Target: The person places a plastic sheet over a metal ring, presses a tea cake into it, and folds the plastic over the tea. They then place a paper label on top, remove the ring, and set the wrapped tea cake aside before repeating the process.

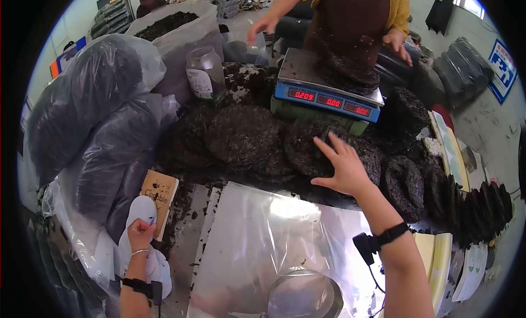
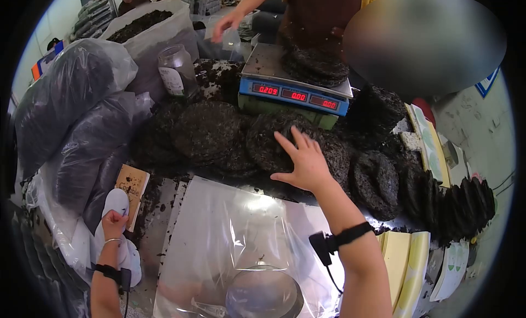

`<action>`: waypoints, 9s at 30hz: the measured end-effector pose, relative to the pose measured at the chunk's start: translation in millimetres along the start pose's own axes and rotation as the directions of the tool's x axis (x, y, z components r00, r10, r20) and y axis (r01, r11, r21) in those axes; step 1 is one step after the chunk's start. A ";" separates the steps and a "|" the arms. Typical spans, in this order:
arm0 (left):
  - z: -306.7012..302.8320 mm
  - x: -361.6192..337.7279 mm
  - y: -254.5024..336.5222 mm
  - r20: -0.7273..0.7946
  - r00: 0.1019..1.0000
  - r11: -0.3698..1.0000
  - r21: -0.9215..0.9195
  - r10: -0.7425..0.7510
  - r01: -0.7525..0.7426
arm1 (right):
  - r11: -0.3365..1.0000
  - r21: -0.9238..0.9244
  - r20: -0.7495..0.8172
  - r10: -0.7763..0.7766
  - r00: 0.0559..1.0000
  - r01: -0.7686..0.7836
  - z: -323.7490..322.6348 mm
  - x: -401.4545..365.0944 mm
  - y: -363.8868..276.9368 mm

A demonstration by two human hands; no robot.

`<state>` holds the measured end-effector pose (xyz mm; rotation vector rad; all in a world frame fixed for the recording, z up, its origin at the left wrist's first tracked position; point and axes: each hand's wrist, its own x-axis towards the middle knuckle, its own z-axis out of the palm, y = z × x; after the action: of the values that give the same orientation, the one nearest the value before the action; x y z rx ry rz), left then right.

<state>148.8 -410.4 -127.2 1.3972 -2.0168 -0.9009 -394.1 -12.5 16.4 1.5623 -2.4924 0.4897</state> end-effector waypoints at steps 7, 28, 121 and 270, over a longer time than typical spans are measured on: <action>-56.9 -80.8 164.4 -0.030 0.714 0.598 0.572 0.699 -0.561 | 0.954 -0.287 0.250 0.158 0.955 -0.083 28.9 1.3 -27.3; 43.1 -333.3 236.4 0.227 0.675 0.709 -0.316 0.702 -0.631 | 0.994 -0.056 -0.184 -0.104 0.977 0.095 -75.3 -348.9 -223.5; 143.3 -354.6 278.0 0.935 0.147 0.293 0.049 0.324 -0.955 | -0.575 0.801 0.303 0.153 0.941 -0.164 -166.1 -433.9 -274.1; 92.4 -308.5 233.2 0.598 0.102 0.446 -0.462 0.795 -0.766 | 0.951 0.172 0.253 0.212 0.944 -0.259 -22.6 -273.4 -217.0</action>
<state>44.5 -41.4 -22.2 -0.4560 -2.7919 -1.0146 -79.7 139.3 -4.5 1.4672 -2.9128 0.6477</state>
